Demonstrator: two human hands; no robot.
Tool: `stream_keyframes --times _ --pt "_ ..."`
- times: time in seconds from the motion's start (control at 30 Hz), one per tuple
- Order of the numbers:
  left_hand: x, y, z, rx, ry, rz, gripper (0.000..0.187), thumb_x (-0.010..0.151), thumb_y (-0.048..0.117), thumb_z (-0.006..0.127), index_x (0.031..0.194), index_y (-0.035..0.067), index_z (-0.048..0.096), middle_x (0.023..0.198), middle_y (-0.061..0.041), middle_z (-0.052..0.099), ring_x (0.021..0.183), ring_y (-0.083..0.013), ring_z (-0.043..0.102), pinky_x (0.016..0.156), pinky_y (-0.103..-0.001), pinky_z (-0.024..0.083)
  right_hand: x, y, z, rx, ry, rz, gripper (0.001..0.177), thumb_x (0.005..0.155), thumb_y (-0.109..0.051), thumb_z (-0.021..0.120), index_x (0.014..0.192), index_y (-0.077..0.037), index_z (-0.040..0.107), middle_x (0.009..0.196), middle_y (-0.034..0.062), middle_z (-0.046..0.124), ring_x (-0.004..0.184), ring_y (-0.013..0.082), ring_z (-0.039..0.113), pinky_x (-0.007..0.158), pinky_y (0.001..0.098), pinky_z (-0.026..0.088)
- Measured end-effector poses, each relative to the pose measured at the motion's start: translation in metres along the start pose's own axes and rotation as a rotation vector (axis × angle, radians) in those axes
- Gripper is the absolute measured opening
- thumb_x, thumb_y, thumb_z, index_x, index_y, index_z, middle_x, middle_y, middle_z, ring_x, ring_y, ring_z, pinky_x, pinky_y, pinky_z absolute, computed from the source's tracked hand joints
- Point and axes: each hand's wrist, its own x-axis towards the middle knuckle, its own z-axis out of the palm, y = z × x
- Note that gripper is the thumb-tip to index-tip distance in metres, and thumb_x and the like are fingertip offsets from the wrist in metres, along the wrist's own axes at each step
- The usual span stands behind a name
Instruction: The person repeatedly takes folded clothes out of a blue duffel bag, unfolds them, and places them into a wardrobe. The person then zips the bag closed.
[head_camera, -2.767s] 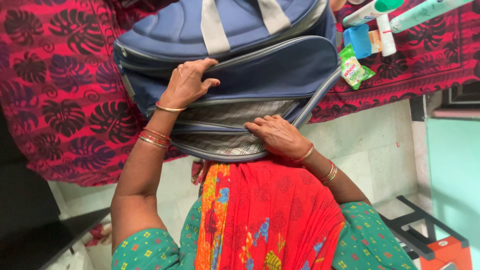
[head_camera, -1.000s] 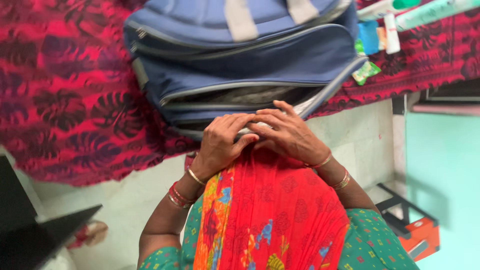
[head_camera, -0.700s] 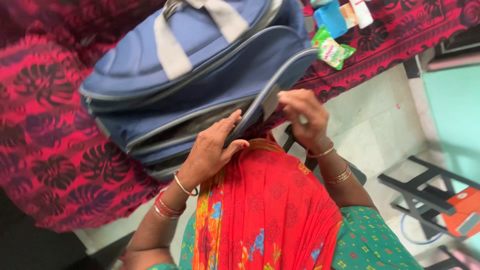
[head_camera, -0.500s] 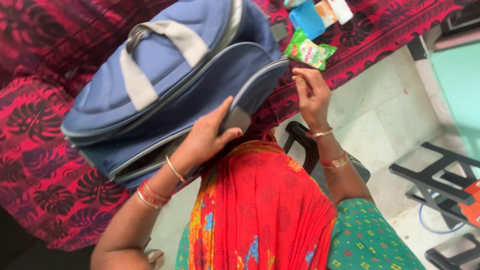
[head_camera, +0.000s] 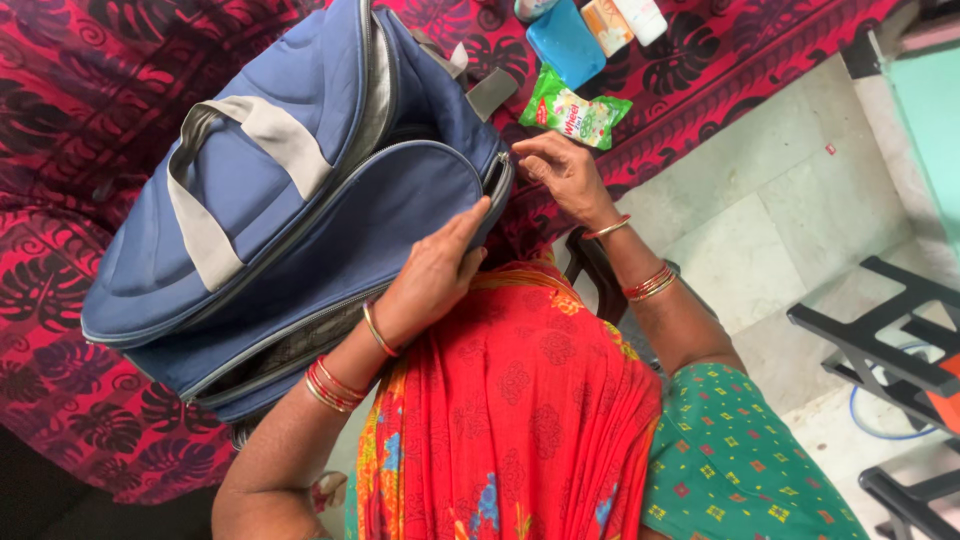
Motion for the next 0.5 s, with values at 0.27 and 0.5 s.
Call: stream_keyframes --times 0.27,0.5 --pt "-0.004 0.013 0.015 0.002 0.039 -0.05 0.061 0.094 0.006 0.06 0.151 -0.004 0.038 0.137 -0.028 0.058 0.118 -0.0454 0.062 0.098 -0.048 0.052 0.05 0.001 -0.01 0.062 -0.366 -0.065 0.015 0.097 0.002 0.072 0.112 -0.001 0.072 0.11 0.0042 0.066 0.102 0.0109 0.065 0.09 0.025 0.054" --pt "-0.011 0.016 0.026 -0.018 0.054 -0.081 0.061 0.096 0.008 0.06 0.15 -0.008 0.036 0.141 -0.029 0.055 0.123 -0.0439 0.06 0.102 -0.046 0.05 0.058 0.009 -0.01 0.093 -0.405 -0.064 0.017 0.088 0.009 0.074 0.101 -0.001 0.07 0.106 0.0042 0.064 0.098 0.0116 0.064 0.086 0.0254 0.055"
